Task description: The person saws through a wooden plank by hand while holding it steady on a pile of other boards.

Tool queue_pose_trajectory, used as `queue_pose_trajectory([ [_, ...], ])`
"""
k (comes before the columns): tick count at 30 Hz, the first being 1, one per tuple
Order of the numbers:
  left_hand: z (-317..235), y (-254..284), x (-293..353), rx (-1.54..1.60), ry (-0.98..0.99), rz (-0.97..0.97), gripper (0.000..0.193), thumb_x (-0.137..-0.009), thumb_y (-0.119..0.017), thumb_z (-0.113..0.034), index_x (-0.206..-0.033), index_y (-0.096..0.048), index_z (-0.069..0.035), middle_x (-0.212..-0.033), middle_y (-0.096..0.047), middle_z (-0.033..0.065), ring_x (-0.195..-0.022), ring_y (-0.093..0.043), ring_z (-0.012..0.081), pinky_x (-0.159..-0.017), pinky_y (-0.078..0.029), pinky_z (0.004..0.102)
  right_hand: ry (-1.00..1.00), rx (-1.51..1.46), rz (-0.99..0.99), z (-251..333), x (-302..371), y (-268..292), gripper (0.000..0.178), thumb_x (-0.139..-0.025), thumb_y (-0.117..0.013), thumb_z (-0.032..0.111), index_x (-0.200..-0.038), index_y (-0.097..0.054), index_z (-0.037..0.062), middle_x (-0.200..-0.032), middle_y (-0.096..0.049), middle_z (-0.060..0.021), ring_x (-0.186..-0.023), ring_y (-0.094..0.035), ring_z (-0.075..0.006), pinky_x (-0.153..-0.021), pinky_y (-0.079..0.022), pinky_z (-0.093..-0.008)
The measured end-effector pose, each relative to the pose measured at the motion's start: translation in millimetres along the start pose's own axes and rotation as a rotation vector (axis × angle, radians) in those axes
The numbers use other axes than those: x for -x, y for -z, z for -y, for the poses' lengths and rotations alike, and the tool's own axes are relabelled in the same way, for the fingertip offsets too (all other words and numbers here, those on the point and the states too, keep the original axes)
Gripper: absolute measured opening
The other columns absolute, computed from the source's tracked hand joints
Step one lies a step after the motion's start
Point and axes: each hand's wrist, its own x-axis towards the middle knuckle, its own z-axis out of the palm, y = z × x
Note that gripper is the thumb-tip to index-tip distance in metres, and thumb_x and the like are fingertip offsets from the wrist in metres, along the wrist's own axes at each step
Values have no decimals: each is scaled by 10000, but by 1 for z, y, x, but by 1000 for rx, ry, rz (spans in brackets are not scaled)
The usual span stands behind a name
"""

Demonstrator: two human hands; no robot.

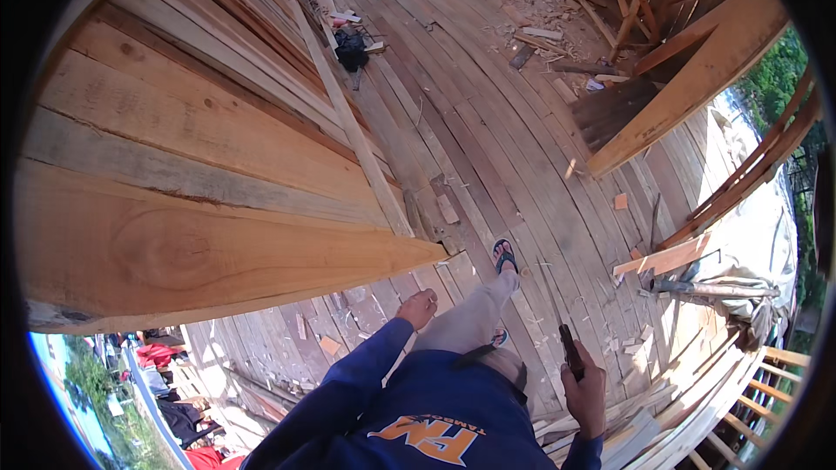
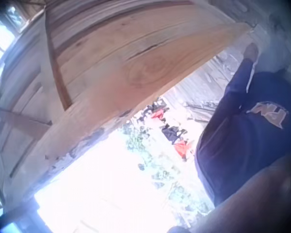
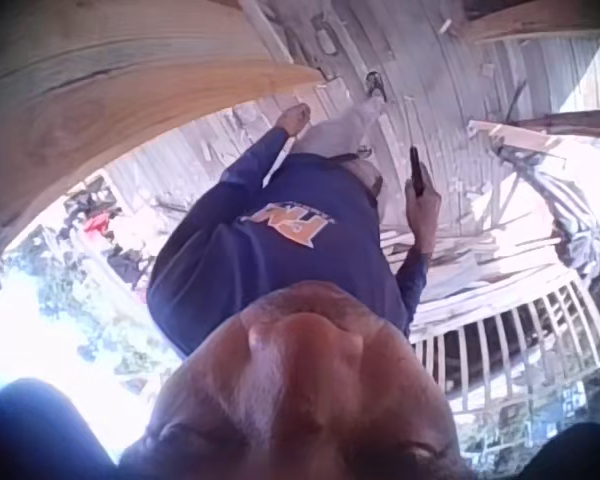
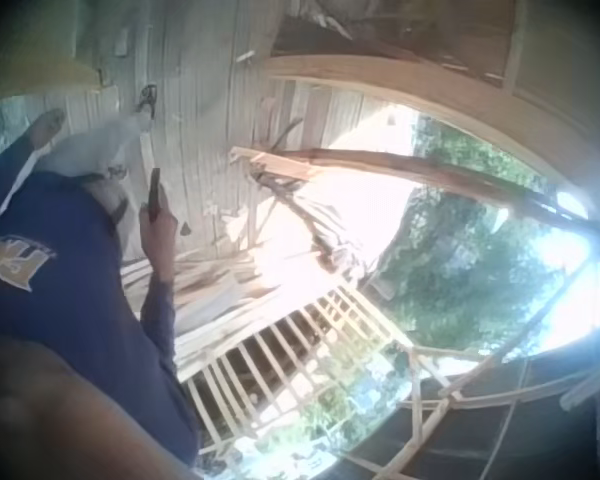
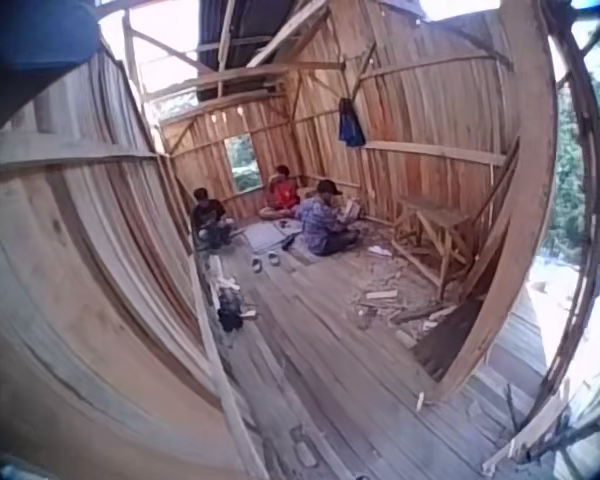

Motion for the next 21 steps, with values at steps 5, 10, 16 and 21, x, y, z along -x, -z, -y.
queue_pose_trajectory([
  [5, -46, 32, -81, 27, -40, 6, 217, -906, -583, -261, -1009, -626, -75, -981, -686, 184, -958, -666, 354, -836, -513, 451, 177, 204, 142, 70, -126, 26, 499, -839, -653, 118, -1313, -554, 1, -777, -669, -232, -747, -696, -368, -680, -522, -419],
  [10, -128, 47, -123, 352, -33, 99, 370, -969, -553, -344, -1125, -646, -21, -1005, -701, 168, -958, -674, 313, -858, -517, 417, 333, 388, 411, 119, -210, 31, 600, -858, -631, 176, -1394, -431, -5, -1017, -667, -297, -898, -660, -453, -800, -525, -496],
  [16, -264, 94, -144, 1072, 345, 357, 669, -1014, -348, -597, -1284, -592, -36, -1203, -652, 118, -1079, -628, 244, -928, -496, 421, 669, 333, 616, 162, -296, 22, 542, -871, -595, 109, -1365, -432, -44, -1154, -586, -260, -981, -633, -437, -836, -520, -479],
  [21, -271, 83, -185, 1591, 406, 268, 467, -1011, -449, -456, -1289, -576, -103, -1299, -605, 77, -1218, -561, 247, -1042, -433, 430, 840, 396, 761, 168, -367, 3, 461, -821, -630, 73, -1243, -506, -65, -1055, -608, -246, -920, -650, -411, -770, -528, -469],
])
